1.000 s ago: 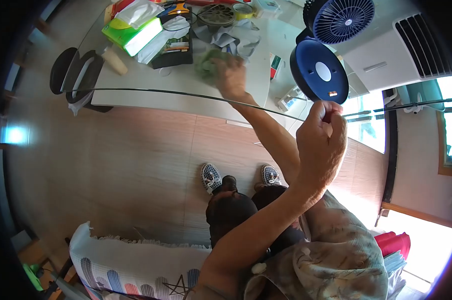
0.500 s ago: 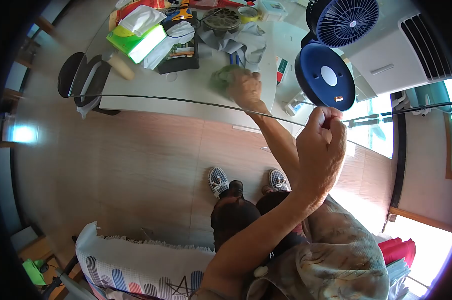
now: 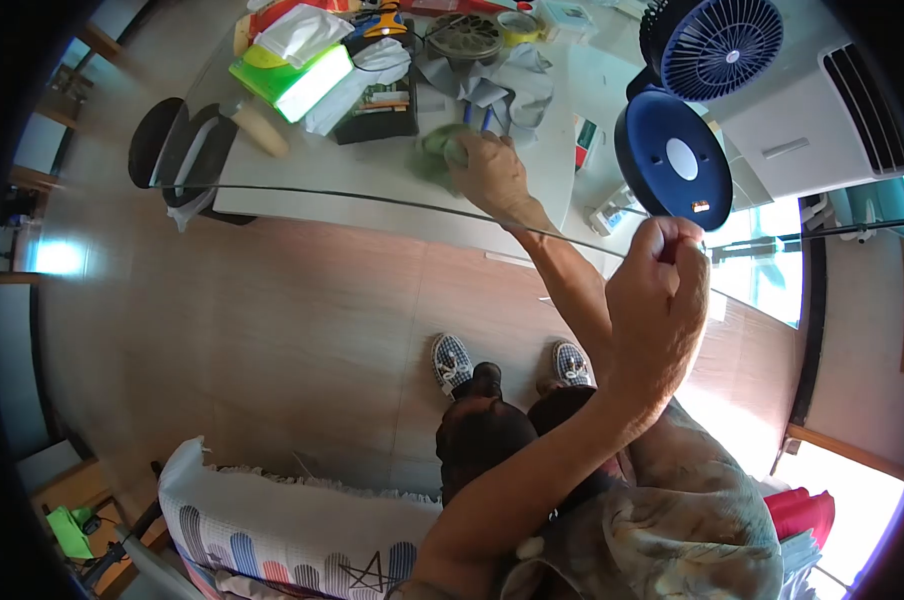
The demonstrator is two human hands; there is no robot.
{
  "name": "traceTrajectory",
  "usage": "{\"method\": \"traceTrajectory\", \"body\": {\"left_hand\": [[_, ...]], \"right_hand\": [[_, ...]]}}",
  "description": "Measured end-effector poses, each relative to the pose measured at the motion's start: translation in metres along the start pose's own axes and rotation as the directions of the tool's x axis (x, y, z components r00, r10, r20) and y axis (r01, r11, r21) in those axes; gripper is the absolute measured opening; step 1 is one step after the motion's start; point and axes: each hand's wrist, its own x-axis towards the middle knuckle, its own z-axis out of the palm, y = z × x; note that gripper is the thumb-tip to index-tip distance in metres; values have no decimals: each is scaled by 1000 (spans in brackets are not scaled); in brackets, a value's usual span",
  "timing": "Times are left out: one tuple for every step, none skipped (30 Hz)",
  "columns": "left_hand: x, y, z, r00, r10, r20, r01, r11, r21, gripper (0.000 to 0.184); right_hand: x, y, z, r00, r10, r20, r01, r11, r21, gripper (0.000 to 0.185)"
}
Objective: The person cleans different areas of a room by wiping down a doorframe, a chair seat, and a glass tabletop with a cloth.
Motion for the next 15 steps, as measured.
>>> {"method": "traceTrajectory", "body": {"left_hand": [[-2, 4, 0, 998, -63, -14, 63, 998, -17, 11], [-4, 10, -1, 992, -122, -21, 121, 992, -34, 11], [-2, 13, -1, 991, -136, -15, 135, 990, -45, 11], [-1, 16, -1, 989, -151, -10, 150, 987, -56, 11], [-2, 16, -2, 991, -133, -2, 133, 989, -67, 11], [-3, 15, -2, 993, -120, 5, 120, 990, -79, 11], [-5, 14, -2, 995, -104, 1, 103, 993, -65, 11], [-4, 14, -3, 997, -80, 0, 80, 996, -48, 11], [-3, 13, -4, 998, -57, -3, 57, 998, -31, 11], [-2, 9, -4, 1000, -1, -15, 1, 1000, -25, 11], [-1, 5, -2, 998, 51, -24, -52, 998, -19, 12], [-1, 4, 0, 994, 102, -25, -103, 995, -12, 12], [-1, 5, 0, 998, 56, -27, -57, 998, -19, 11], [-3, 10, 0, 1000, 9, -28, -10, 1000, -22, 11], [-3, 15, -2, 999, -37, -33, 37, 999, -23, 10]], "right_hand": [[-8, 1, 1, 996, 63, -56, -63, 998, 16, 33], [-16, 5, -3, 997, 75, -33, -70, 990, 124, 34], [-21, 11, -7, 997, 78, -15, -72, 970, 233, 35], [-23, 15, -8, 997, 73, 9, -71, 937, 342, 36], [-24, 18, -7, 988, 152, 15, -133, 810, 572, 36], [-26, 21, -7, 972, 230, 45, -183, 624, 760, 36], [-28, 25, -7, 950, 299, 91, -210, 393, 895, 36], [-27, 28, -8, 941, 337, 20, -157, 387, 909, 37], [-27, 28, -12, 927, 373, -48, -105, 381, 919, 38], [-28, 30, -16, 906, 409, -111, -57, 378, 924, 39], [-25, 41, -17, 868, 472, -152, -185, 593, 784, 39], [-21, 58, -12, 843, 465, -270, -197, 734, 650, 38], [-12, 73, -7, 815, 430, -388, -211, 844, 492, 37], [-2, 90, 1, 784, 374, -495, -237, 918, 319, 36], [8, 96, 7, 744, 378, -551, -362, 921, 144, 36]]}}
